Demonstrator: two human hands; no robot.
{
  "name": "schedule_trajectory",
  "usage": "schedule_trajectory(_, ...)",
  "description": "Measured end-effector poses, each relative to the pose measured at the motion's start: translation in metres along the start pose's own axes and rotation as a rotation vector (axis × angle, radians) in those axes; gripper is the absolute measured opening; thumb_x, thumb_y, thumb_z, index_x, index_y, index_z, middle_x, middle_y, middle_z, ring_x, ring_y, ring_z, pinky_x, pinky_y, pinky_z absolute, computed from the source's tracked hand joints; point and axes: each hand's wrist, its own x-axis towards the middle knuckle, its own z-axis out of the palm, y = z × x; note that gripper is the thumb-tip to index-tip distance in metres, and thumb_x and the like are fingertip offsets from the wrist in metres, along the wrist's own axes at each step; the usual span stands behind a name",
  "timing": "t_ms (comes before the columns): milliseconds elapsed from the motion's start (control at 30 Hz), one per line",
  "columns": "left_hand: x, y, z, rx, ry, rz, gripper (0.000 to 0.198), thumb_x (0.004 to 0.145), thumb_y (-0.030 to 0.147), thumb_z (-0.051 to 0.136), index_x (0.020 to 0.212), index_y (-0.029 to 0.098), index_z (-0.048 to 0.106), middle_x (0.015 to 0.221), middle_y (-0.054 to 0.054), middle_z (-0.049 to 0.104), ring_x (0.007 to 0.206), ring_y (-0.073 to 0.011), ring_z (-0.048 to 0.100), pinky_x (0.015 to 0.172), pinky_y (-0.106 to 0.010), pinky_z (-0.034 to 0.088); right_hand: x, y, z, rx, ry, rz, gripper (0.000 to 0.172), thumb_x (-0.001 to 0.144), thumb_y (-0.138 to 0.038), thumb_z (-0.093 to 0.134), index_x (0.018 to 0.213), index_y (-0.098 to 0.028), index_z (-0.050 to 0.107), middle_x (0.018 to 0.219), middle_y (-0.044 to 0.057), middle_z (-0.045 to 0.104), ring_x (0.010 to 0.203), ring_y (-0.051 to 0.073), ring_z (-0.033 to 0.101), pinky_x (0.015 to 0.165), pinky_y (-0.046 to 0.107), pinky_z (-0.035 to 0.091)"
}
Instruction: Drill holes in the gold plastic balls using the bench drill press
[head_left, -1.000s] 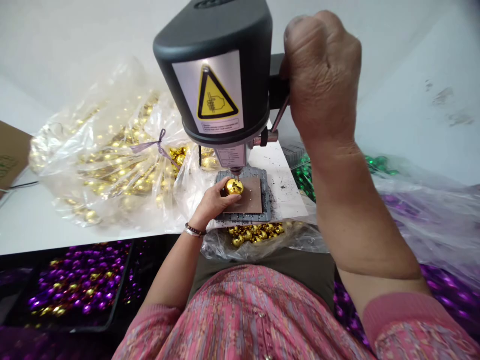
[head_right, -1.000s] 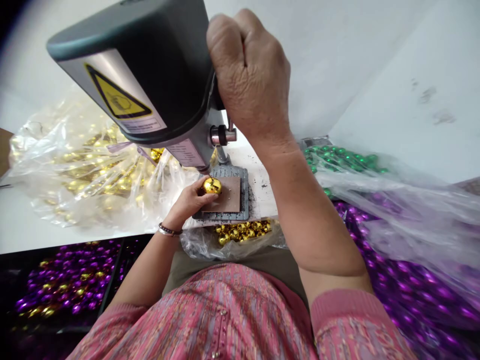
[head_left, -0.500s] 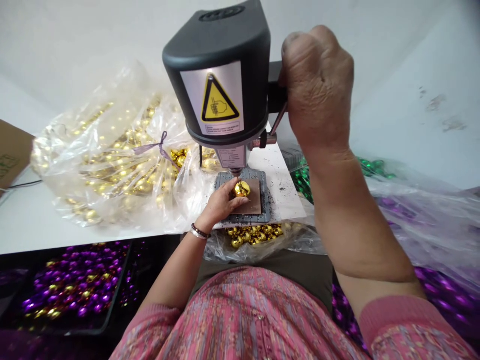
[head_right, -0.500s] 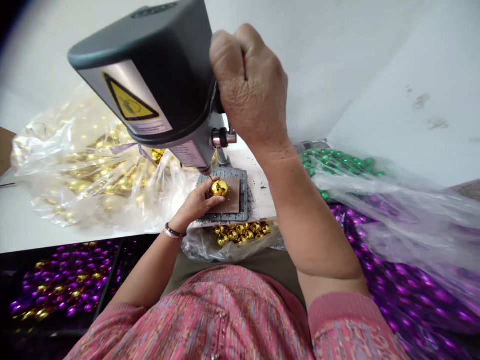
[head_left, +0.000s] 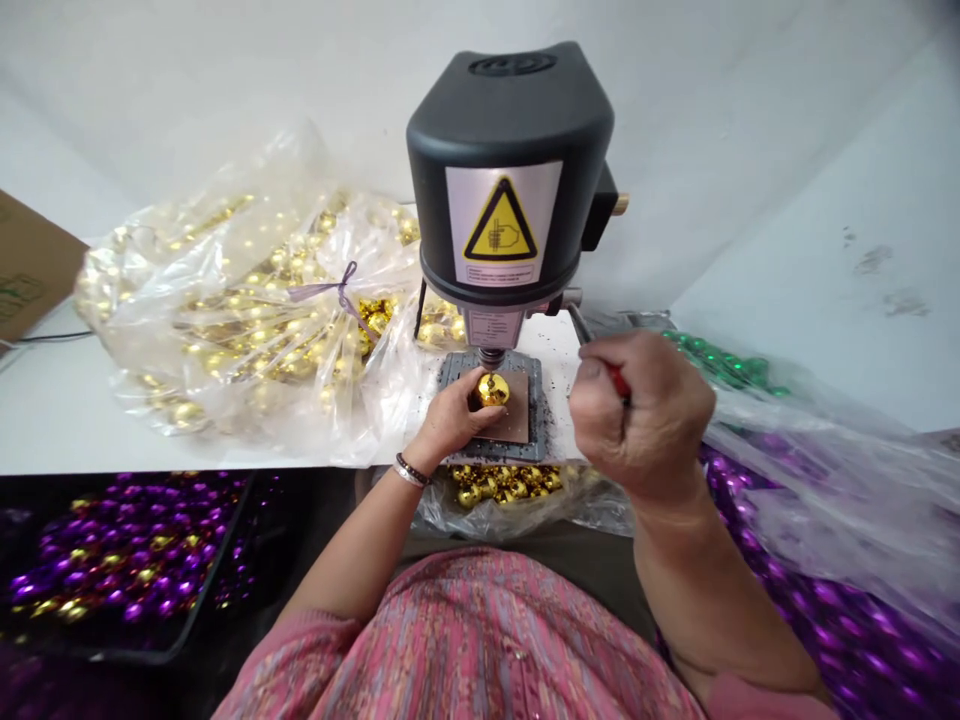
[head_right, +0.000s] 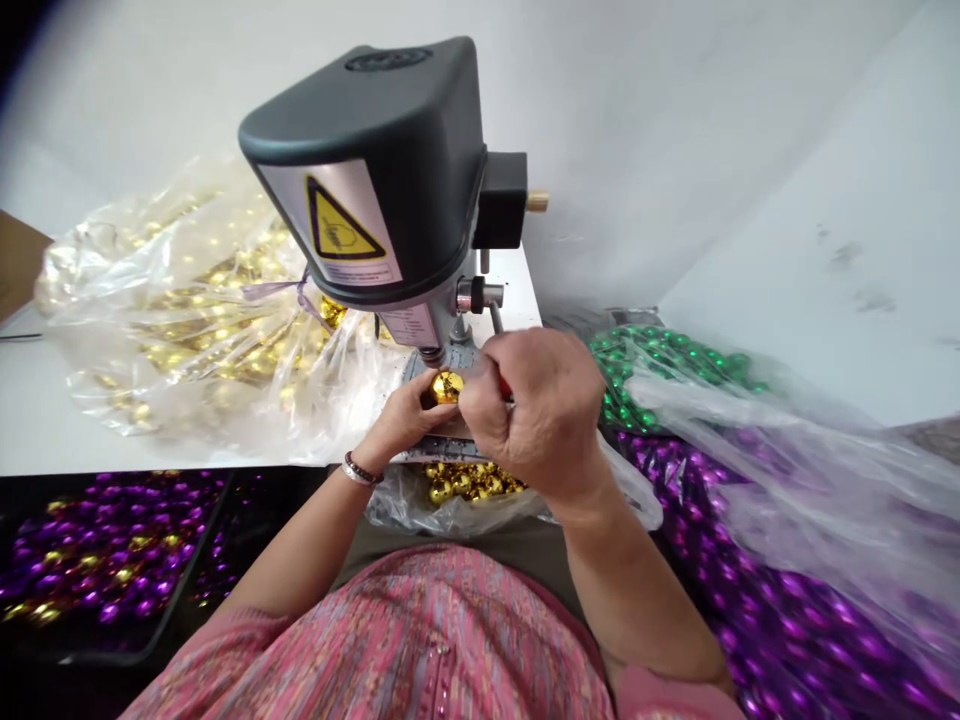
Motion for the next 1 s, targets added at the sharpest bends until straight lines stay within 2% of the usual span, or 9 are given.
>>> schedule_trajectory(133, 0.0, 0.0, 0.0, 0.014, 0.011, 0.011, 0.053, 0.08, 0.032, 0.072, 0.131, 0.022, 0.061, 0.116, -0.004, 0.072, 0.101, -0.0221, 0.066, 0.091, -0.031, 0.05, -0.019, 0.001, 0.01, 0.031, 0.027, 0.034, 0.012, 0.083, -0.018, 0.05, 0.088, -0.025, 0.058, 0.071, 0.0, 0.061, 0.068, 0.016, 0.057, 0.064, 0.033, 0.047)
schedule_trajectory(267, 0.0, 0.001, -0.001, 0.01, 0.0, 0.012, 0.051, 0.08, 0.03, 0.072, 0.129, 0.022, 0.062, 0.114, -0.003, 0.073, 0.099, -0.0217, 0.067, 0.09, -0.031, 0.051, -0.026, 0.005, 0.023, 0.089, 0.109, 0.03, 0.013, 0.083, -0.017, 0.049, 0.089, -0.025, 0.057, 0.071, -0.001, 0.058, 0.068, 0.016, 0.057, 0.063, 0.032, 0.048)
schedule_trajectory(500, -0.001, 0.001, -0.004, -0.007, -0.023, 0.012, 0.056, 0.081, 0.03, 0.071, 0.134, 0.018, 0.058, 0.119, -0.006, 0.072, 0.103, -0.0232, 0.066, 0.095, -0.033, 0.05, -0.041, 0.012, 0.038, 0.215, 0.199, 0.001, 0.027, 0.082, -0.016, 0.05, 0.104, -0.028, 0.057, 0.078, 0.0, 0.062, 0.077, 0.018, 0.063, 0.07, 0.035, 0.056)
schedule_trajectory(733, -0.001, -0.001, -0.003, -0.052, -0.035, 0.023, 0.056, 0.082, 0.032, 0.071, 0.134, 0.018, 0.057, 0.116, -0.007, 0.071, 0.102, -0.0241, 0.065, 0.092, -0.034, 0.05, -0.049, 0.015, 0.048, 0.255, 0.25, -0.006, 0.026, 0.084, -0.015, 0.048, 0.107, -0.025, 0.056, 0.08, 0.0, 0.062, 0.078, 0.016, 0.066, 0.074, 0.035, 0.057)
schedule_trajectory(867, -0.001, -0.004, -0.001, -0.054, -0.03, 0.022, 0.056, 0.081, 0.033, 0.071, 0.133, 0.016, 0.058, 0.116, -0.009, 0.071, 0.103, -0.0254, 0.065, 0.092, -0.036, 0.049, -0.063, 0.022, 0.057, 0.26, 0.229, -0.011, 0.023, 0.086, -0.014, 0.049, 0.106, -0.022, 0.057, 0.083, 0.001, 0.062, 0.083, 0.016, 0.067, 0.077, 0.035, 0.057)
schedule_trajectory(1000, 0.0, -0.005, -0.001, -0.068, -0.045, 0.016, 0.055, 0.08, 0.033, 0.072, 0.131, 0.017, 0.058, 0.115, -0.008, 0.071, 0.102, -0.0251, 0.065, 0.092, -0.036, 0.049, -0.063, 0.021, 0.052, 0.27, 0.216, -0.003, 0.018, 0.088, -0.017, 0.049, 0.104, -0.022, 0.058, 0.084, 0.001, 0.063, 0.085, 0.016, 0.067, 0.075, 0.032, 0.056)
